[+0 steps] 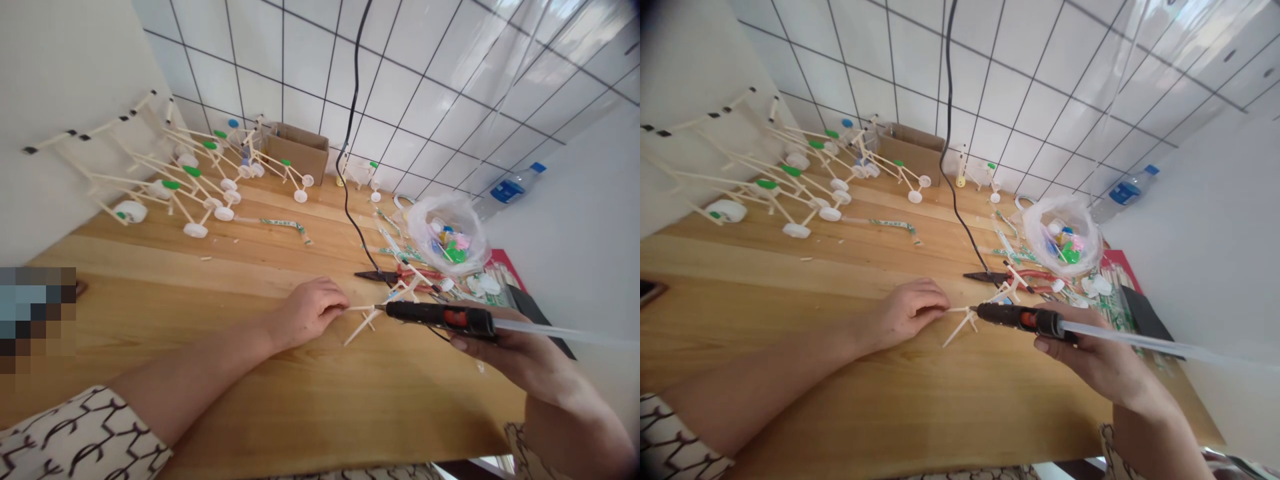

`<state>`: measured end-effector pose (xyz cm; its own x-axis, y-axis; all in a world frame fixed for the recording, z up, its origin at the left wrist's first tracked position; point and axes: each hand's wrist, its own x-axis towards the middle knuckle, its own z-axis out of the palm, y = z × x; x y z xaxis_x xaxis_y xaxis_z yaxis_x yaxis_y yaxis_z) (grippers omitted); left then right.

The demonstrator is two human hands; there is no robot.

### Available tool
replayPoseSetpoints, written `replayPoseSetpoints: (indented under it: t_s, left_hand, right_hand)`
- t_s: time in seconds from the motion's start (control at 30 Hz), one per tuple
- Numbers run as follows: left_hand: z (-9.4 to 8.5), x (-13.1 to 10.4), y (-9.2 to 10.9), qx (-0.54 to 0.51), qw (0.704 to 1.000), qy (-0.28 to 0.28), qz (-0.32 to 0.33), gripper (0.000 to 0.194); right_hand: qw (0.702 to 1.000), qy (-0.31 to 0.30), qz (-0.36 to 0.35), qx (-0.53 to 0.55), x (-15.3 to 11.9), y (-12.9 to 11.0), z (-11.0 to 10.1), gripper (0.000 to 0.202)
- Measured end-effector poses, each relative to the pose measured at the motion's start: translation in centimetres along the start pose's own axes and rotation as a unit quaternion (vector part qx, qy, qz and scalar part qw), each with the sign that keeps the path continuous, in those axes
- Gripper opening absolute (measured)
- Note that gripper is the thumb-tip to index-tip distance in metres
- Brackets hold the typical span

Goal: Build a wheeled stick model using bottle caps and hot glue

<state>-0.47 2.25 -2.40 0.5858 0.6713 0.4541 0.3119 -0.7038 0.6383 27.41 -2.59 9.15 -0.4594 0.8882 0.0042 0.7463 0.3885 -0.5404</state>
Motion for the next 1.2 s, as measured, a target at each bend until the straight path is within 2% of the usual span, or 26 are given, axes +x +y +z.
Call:
replayPoseSetpoints:
  t_s: [0.4,0.77,1.0,1.2]
  left_hand:
    - [0.16,-0.06,-0.16,0.005,1.0,0.016,0.005,0.014]
    - [0.21,-0.02,-0.09,-0.002,1.0,0.022,0.013,0.015]
    - [0.3,-0.12,-0.2,0.007,1.0,0.014,0.004,0.015]
    - [0.36,-0.1,-0.27,0.009,1.0,0.006,-0.001,0.014]
  right_hand:
    - [1.0,0.012,-0.014,-0.016,0.26,-0.1,-0.21,0.006]
    - [1.0,0.006,-0.01,-0.021,0.44,0.1,0.03,0.013]
    - [1.0,0.019,0.011,-0.012,0.7,-0.57,0.24,0.015]
    - [0.999,0.035,0.031,-0.001,-0.11,-0.24,0.31,0.015]
